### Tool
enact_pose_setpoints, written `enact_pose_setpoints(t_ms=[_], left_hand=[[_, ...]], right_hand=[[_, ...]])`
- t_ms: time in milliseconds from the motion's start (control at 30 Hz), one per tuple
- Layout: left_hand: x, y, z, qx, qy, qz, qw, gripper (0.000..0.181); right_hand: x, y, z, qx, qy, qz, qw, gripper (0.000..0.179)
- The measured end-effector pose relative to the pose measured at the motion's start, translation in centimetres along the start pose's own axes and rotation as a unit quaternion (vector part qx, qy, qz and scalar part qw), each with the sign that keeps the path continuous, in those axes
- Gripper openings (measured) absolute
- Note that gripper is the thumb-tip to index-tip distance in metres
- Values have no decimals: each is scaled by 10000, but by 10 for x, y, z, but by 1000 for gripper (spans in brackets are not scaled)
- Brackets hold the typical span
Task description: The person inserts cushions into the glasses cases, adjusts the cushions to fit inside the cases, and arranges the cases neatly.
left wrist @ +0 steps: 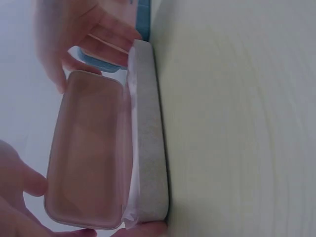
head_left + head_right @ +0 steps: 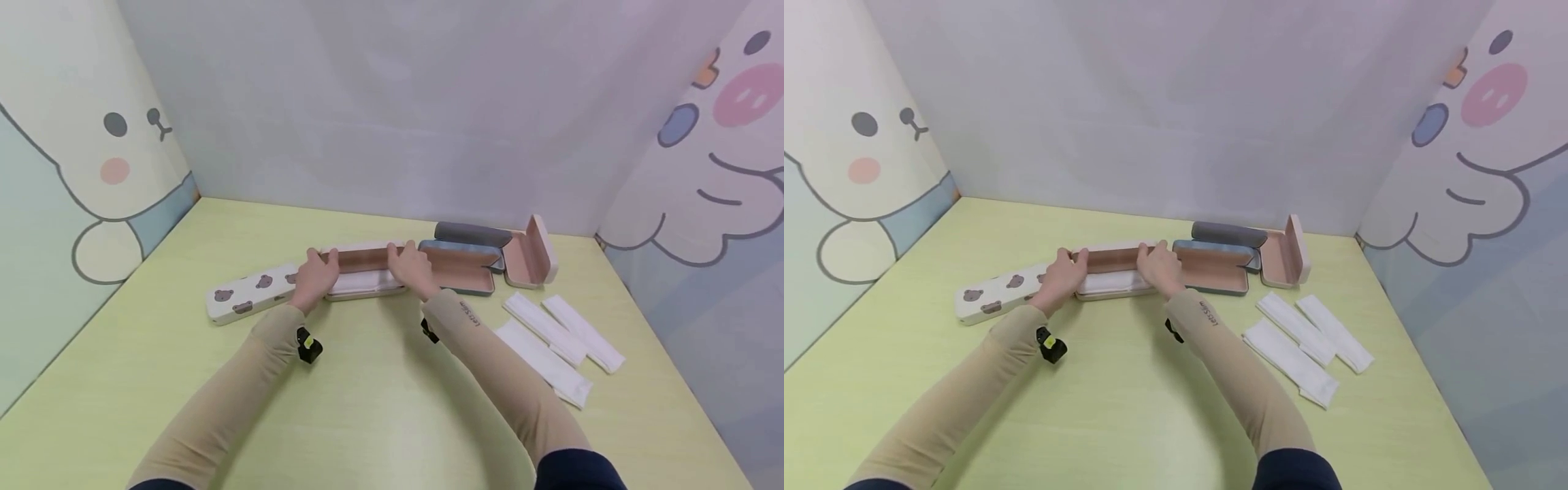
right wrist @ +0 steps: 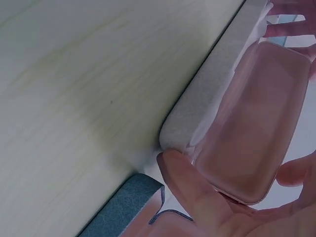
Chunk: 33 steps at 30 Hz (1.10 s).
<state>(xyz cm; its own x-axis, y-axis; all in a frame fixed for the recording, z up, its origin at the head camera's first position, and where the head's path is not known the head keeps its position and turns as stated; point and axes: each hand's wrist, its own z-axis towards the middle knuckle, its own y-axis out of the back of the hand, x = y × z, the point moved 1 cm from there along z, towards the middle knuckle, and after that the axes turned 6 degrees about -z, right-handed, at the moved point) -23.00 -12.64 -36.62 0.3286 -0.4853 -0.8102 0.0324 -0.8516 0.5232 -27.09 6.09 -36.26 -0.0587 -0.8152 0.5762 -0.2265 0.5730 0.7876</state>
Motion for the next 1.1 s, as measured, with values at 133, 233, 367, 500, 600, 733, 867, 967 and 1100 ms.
enact_pose_setpoints(t_ms=[133, 233, 367, 500, 600, 733, 867, 967, 1100], left_hand=[[-3, 3, -2, 177, 262, -284, 9991, 72], [-5, 3, -2, 218, 367, -388, 9983, 72], [-4, 2, -2, 298, 327, -532, 9976, 71], [-1, 5, -4, 481, 238, -665, 9963, 67], [3, 7, -7, 533, 258, -644, 9962, 65], [4, 8, -9, 554, 270, -646, 9960, 63], [4, 6, -9, 556, 199, -659, 9961, 59], [4, 5, -8, 467, 142, -643, 9967, 54], [4, 2, -11, 415, 94, -729, 9964, 49]], right_hand=[[2, 6, -1, 209, -73, 102, 9997, 72], [3, 11, -3, 373, -124, 197, 9990, 72], [4, 14, -4, 636, -219, 337, 9972, 72], [5, 14, -5, 907, -245, 380, 9948, 74], [5, 11, -6, 1078, -196, 403, 9932, 74], [5, 9, -8, 1101, -97, 371, 9932, 73], [4, 8, -11, 1101, 23, 315, 9934, 71], [2, 9, -13, 1148, 152, 296, 9928, 70], [-2, 9, -15, 1109, 414, 178, 9928, 69]])
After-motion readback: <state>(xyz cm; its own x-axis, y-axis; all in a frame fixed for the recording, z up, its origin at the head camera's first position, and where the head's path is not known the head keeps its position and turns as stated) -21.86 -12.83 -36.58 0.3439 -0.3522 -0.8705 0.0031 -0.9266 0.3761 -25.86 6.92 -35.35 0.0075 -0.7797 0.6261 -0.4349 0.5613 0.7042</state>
